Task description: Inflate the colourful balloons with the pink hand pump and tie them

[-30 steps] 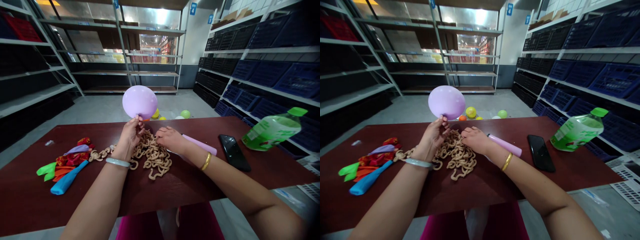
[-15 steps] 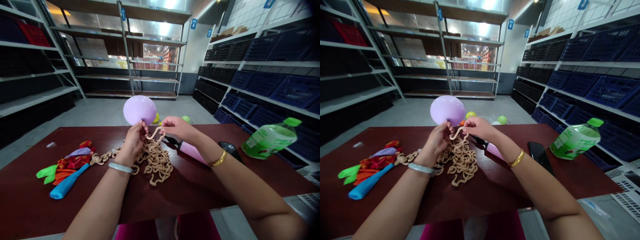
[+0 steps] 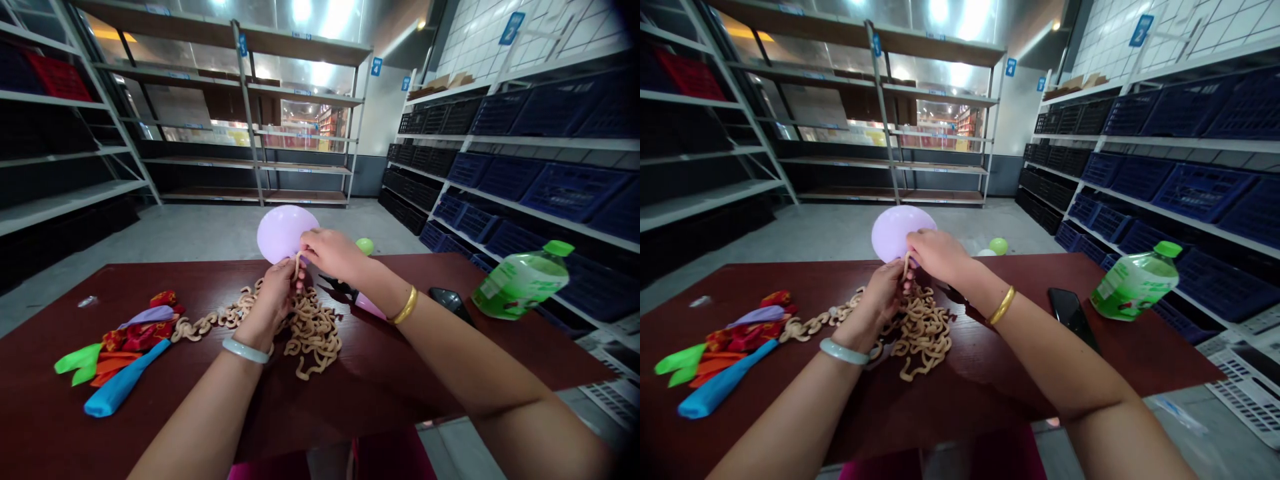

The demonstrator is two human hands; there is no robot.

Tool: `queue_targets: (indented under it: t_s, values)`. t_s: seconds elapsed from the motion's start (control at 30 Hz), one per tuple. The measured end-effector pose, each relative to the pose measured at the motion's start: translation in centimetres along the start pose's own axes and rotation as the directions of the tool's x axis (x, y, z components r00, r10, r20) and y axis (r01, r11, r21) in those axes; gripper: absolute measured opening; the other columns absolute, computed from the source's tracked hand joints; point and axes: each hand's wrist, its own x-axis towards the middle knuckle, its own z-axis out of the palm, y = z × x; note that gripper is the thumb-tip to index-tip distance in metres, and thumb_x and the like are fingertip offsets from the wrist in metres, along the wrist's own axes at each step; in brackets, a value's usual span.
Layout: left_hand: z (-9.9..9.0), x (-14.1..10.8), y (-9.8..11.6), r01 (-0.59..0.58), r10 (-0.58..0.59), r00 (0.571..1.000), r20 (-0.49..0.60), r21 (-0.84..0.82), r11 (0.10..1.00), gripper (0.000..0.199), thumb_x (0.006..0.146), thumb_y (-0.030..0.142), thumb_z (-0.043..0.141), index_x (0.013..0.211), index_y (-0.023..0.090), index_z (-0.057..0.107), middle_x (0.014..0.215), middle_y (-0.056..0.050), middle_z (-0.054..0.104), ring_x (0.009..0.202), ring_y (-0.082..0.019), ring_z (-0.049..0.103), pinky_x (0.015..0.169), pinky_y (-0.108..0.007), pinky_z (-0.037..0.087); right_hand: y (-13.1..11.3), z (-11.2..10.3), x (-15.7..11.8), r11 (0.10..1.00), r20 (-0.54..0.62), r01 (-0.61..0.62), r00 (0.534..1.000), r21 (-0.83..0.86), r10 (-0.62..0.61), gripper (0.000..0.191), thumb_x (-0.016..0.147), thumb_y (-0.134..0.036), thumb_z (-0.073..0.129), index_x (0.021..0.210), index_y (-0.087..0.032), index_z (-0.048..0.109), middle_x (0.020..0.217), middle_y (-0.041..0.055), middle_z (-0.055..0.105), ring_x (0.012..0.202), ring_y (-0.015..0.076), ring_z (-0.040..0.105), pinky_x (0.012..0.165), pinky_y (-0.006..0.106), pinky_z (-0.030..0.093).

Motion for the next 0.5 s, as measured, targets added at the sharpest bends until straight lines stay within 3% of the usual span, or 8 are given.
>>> queue_targets:
  t_s: [0.07, 0.17, 0.27, 0.37, 0.43, 0.5]
  values:
    - [-0.1, 0.0, 0.1, 0.012, -0.011, 1.0, 0.028, -0.051, 0.999, 0.027, 0.075, 0.031, 0.074, 0.071, 0.016, 0.052, 0.052, 0.008, 0.04, 0.038, -0.003, 0.03, 0.036, -0.015, 0.023, -0.1, 0.1, 0.1, 0.999, 0.011, -0.022, 1.0, 0.036, 0.022, 0.011, 0.09, -0.016, 0.057, 0.081, -0.017, 0.063, 0.086, 0.0056, 0.065, 0.074, 0.0155, 0.052, 0.065, 0.029, 0.031]
    - [-0.5, 0.1, 0.4, 0.004, 0.003, 0.997, 0.078, -0.091, 0.996, 0.03, 0.073, 0.027, 0.077, 0.072, 0.017, 0.049, 0.054, 0.01, 0.032, 0.041, -0.003, 0.025, 0.037, -0.015, 0.019, -0.4, 0.0, 0.3, 0.938, 0.07, -0.106, 0.994, 0.329, 0.088, 0.012, 0.086, -0.012, 0.062, 0.074, -0.016, 0.06, 0.078, 0.0023, 0.065, 0.071, 0.0131, 0.053, 0.065, 0.027, 0.035]
    - [-0.8, 0.0, 1.1, 0.048, -0.028, 0.978, 0.206, -0.093, 0.995, 0.03, 0.073, 0.026, 0.079, 0.072, 0.015, 0.051, 0.057, 0.009, 0.032, 0.044, -0.003, 0.027, 0.04, -0.014, 0.021, -0.7, -0.4, 0.3, 0.723, 0.153, -0.225, 0.974, 0.653, 0.165, 0.011, 0.088, -0.014, 0.058, 0.078, -0.017, 0.059, 0.072, -0.001, 0.061, 0.061, 0.0098, 0.048, 0.059, 0.025, 0.036]
    - [-1.2, -0.3, 2.1, 0.114, -0.068, 0.938, 0.339, -0.119, 0.986, 0.03, 0.078, 0.026, 0.077, 0.07, 0.015, 0.05, 0.06, 0.007, 0.036, 0.046, -0.003, 0.03, 0.041, -0.016, 0.024, -0.5, -0.7, 0.4, 0.503, 0.145, -0.257, 0.957, 0.825, 0.251, 0.009, 0.088, -0.02, 0.061, 0.08, -0.018, 0.057, 0.069, -0.0046, 0.05, 0.054, 0.0076, 0.038, 0.05, 0.023, 0.027]
    - [-1.6, -0.4, 2.9, 0.158, -0.074, 0.924, 0.376, -0.198, 0.967, 0.03, 0.081, 0.023, 0.073, 0.068, 0.016, 0.046, 0.06, 0.006, 0.037, 0.046, -0.004, 0.032, 0.042, -0.017, 0.026, -0.2, -0.9, 0.4, 0.369, 0.15, -0.246, 0.951, 0.896, 0.27, 0.012, 0.085, -0.023, 0.066, 0.079, -0.018, 0.056, 0.068, -0.0057, 0.044, 0.053, 0.0068, 0.032, 0.048, 0.023, 0.021]
    - [-2.2, -0.2, 3.6, 0.168, -0.048, 0.938, 0.343, -0.329, 0.929, 0.032, 0.085, 0.018, 0.067, 0.066, 0.018, 0.041, 0.058, 0.007, 0.034, 0.045, -0.005, 0.032, 0.042, -0.018, 0.027, 0.2, -0.9, 0.3, 0.247, 0.178, -0.25, 0.944, 0.936, 0.277, 0.016, 0.085, -0.027, 0.068, 0.079, -0.019, 0.055, 0.068, -0.0058, 0.042, 0.052, 0.0067, 0.028, 0.047, 0.023, 0.017]
